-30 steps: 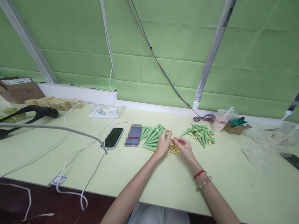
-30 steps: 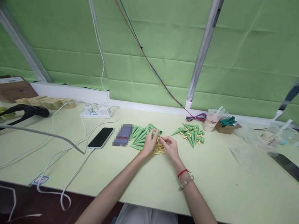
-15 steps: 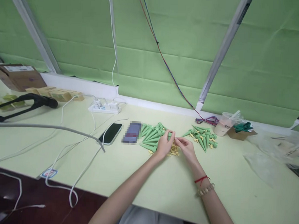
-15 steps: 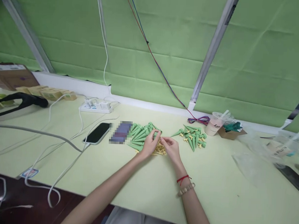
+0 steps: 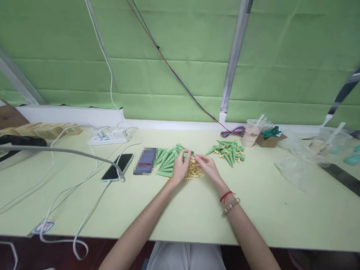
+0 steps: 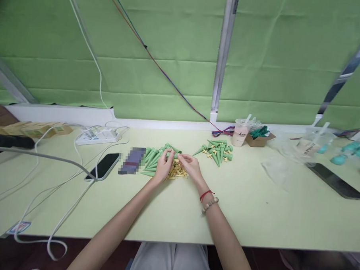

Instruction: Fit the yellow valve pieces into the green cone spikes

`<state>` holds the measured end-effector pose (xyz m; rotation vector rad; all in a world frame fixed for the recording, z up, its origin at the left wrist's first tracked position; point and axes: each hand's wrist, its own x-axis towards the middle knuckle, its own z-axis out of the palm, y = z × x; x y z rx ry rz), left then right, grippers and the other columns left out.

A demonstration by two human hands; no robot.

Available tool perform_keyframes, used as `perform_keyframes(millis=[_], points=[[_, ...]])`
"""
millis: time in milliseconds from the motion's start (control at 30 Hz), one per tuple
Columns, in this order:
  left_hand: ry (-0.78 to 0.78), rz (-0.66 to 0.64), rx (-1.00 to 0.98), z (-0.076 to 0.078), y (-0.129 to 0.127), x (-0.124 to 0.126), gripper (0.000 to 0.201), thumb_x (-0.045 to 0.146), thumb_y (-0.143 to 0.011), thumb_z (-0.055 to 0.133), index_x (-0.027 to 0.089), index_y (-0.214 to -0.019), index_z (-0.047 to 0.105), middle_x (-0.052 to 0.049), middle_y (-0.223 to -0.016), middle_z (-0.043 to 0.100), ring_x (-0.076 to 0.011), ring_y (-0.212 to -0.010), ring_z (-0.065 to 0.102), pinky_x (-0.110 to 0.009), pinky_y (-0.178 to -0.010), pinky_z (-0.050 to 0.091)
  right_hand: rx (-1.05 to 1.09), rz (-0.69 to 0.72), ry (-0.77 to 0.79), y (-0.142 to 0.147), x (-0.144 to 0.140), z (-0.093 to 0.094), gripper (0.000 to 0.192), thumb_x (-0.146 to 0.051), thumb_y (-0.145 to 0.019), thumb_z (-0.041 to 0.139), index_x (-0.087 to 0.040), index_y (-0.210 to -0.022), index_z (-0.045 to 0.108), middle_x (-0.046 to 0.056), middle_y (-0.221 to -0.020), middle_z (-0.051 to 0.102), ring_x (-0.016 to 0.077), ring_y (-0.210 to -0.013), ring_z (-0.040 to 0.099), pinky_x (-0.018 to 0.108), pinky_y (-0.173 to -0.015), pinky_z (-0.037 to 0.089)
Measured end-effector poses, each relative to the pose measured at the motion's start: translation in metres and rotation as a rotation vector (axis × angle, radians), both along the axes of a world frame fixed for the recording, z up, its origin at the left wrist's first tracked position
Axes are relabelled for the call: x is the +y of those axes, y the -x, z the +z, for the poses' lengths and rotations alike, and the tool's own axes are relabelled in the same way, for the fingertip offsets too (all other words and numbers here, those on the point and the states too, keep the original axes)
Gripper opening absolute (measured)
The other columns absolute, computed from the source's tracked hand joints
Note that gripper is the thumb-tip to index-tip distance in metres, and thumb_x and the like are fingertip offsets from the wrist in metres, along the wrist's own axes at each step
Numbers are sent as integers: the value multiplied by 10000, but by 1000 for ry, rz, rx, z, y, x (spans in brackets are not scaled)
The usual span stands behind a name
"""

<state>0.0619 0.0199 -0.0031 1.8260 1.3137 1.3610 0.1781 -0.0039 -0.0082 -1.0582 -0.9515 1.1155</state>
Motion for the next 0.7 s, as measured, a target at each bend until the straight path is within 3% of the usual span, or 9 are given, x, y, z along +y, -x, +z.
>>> perform_keyframes(millis=[100, 233, 400, 567, 700], points=[[-7, -77, 11, -2, 1, 2, 277, 446, -855, 409, 200, -873, 537, 51, -552, 444, -96, -477, 386, -213, -529, 321, 30, 50, 25, 1, 1, -2, 393, -487, -514, 748, -137, -681, 683, 48, -646, 685, 192, -652, 652, 346, -714, 528], [7, -82, 10, -5, 5, 4, 300, 469, -855, 394, 204, -894, 530, 66, -491, 374, -105, -446, 353, -216, -508, 299, 65, 91, 23, 3, 1, -8, 445, -405, -447, 811, -166, -802, 689, 36, -786, 706, 168, -762, 655, 301, -788, 509], [-2, -66, 1, -5, 5, 3, 289, 460, -850, 404, 207, -873, 540, 25, -613, 491, -126, -534, 444, -234, -579, 333, 53, 155, 98, 1, 2, -15, 394, -498, -580, 727, -119, -678, 677, 54, -627, 670, 140, -603, 631, 298, -685, 522], [11, -75, 1, -5, 3, 3, 303, 467, -849, 405, 209, -888, 559, 14, -615, 503, -135, -529, 449, -240, -569, 321, 57, 194, 78, -3, 1, -15, 407, -417, -531, 784, -156, -827, 680, 37, -769, 692, 134, -710, 640, 277, -758, 500], [25, -92, 8, -7, 4, 4, 309, 470, -848, 408, 207, -867, 569, 18, -592, 499, -124, -494, 416, -236, -540, 308, 53, 201, 97, -4, 2, -17, 380, -472, -568, 745, -139, -737, 675, 40, -673, 672, 131, -632, 623, 289, -717, 505]])
